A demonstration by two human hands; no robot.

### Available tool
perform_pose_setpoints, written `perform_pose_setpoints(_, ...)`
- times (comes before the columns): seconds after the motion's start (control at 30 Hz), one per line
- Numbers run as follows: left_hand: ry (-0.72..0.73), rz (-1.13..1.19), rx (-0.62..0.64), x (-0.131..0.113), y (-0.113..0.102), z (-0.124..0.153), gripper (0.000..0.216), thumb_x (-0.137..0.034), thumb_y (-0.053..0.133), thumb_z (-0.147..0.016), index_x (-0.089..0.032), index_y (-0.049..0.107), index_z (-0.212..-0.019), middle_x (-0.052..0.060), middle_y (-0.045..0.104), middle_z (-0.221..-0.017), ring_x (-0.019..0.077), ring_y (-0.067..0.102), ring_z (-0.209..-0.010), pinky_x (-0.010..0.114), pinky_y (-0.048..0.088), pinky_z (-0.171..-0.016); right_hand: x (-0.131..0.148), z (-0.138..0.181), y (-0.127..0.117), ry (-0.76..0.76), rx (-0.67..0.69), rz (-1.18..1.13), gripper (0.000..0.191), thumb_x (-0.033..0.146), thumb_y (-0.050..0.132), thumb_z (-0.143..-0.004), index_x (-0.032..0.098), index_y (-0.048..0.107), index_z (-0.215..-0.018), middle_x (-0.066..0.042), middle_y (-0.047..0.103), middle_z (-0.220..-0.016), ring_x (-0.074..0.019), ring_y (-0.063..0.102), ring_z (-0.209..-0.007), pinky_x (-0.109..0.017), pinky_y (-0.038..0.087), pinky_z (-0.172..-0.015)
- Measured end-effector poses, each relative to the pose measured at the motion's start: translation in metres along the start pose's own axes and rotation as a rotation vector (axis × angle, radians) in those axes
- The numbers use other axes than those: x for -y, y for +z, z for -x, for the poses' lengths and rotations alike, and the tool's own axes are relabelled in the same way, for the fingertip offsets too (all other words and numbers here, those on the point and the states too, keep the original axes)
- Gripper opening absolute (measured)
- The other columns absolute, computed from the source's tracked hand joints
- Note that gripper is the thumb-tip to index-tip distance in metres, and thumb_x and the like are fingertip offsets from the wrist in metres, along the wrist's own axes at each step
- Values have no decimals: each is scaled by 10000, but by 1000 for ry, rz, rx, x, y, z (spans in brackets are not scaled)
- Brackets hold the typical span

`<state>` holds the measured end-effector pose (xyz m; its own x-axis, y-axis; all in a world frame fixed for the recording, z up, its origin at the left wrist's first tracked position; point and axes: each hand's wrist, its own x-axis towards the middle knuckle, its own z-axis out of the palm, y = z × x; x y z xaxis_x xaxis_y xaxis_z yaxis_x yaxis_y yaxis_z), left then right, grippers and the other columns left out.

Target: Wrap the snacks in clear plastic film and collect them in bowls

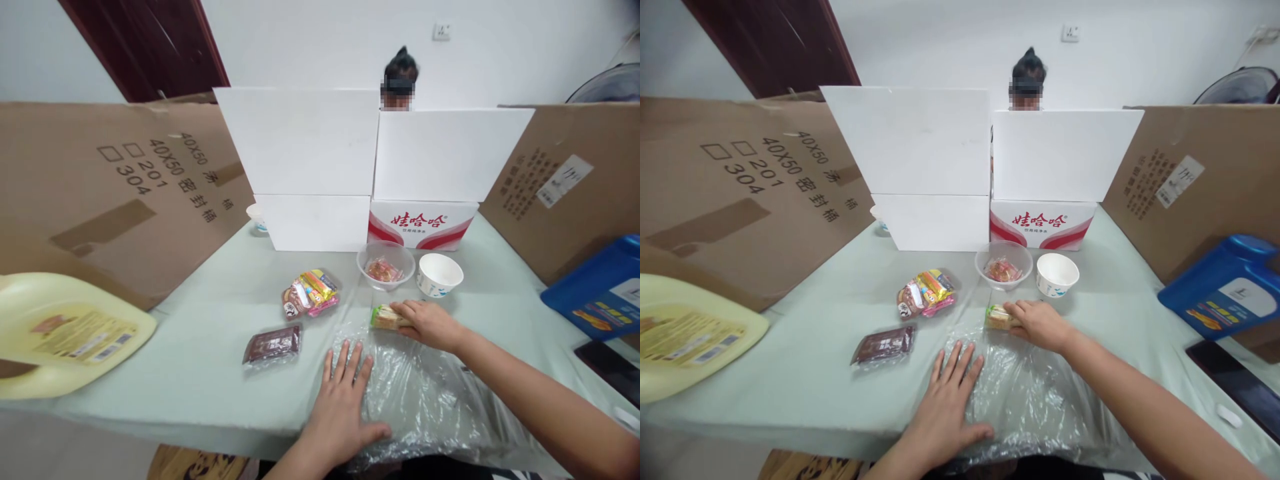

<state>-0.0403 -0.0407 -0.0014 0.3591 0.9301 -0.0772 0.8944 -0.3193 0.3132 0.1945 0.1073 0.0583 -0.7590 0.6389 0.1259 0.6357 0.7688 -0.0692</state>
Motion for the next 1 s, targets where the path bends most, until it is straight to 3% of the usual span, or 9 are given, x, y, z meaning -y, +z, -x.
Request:
perform_pose_setpoints(0.07,5,10,1,0,0,0,1067,-739,647,-646,-262,235,-1507,91,65,-1602,389,0,-1456,656,74,-1143,-3,-11,-14,5,-148,-48,470,403,543,-910,175,457,-1312,-123,648,-1089,-240,634,-938,-327,487,-758)
perform_pose_setpoints(0.17,17,14,-22,2,1,0,1093,-720,682,-622,-252,241,-1506,107,86,-1598,401,8,-1453,676,87,-1131,-11,-41,-41,217,-340,-15,521,432,475,-934,174,397,-1379,-138,590,-1209,-255,618,-968,-344,480,-780)
perform_pose_setpoints(0.27,31,11,-49,3,3,0,1086,-698,700,-620,-247,256,-1502,117,120,-1593,404,36,-1452,680,103,-1126,-24,-79,-52,391,-210,84,499,394,399,-960,160,395,-1400,-162,557,-1258,-265,618,-930,-363,470,-753)
perform_pose_setpoints(0.37,40,-1,-68,3,4,0,1060,-702,685,-638,-243,268,-1498,117,139,-1591,398,46,-1454,670,106,-1131,-33,-105,-48,336,-17,100,423,363,496,-921,148,539,-1283,-147,637,-1097,-270,609,-906,-376,453,-777)
perform_pose_setpoints(0.43,37,-8,-70,2,5,0,1052,-717,668,-645,-239,274,-1496,115,142,-1591,394,45,-1455,664,102,-1135,-30,-107,-43,290,-21,99,411,353,556,-893,148,571,-1248,-151,632,-1108,-294,562,-1019,-405,417,-863)
perform_pose_setpoints(0.6,14,11,-41,2,0,0,1060,-700,698,-621,-260,283,-1491,106,119,-1597,394,45,-1456,658,110,-1133,14,-50,-22,48,-226,40,337,310,377,-974,160,632,-1136,-143,620,-1089,-259,503,-1047,-410,368,-927)
perform_pose_setpoints(0.7,-25,47,10,7,-18,-7,902,-641,667,-702,-252,364,-1457,109,184,-1585,372,147,-1449,596,210,-1130,42,5,10,-76,-84,-22,349,381,462,-940,166,632,-1157,-135,636,-1097,-262,524,-1040,-430,384,-926)
perform_pose_setpoints(0.83,-171,0,-78,16,-48,-25,535,-476,545,-858,-221,532,-1328,123,429,-1473,347,413,-1321,536,370,-1034,52,52,49,90,19,-21,787,661,509,-831,193,387,-1453,-174,395,-1476,-410,239,-1373,-623,221,-1052)
perform_pose_setpoints(1.0,-178,-97,-115,26,-58,-35,435,-363,656,-782,-214,615,-1189,112,534,-1372,348,487,-1224,520,413,-982,35,56,52,215,68,-63,930,767,472,-775,175,339,-1480,-191,291,-1534,-455,118,-1413,-697,175,-1050)
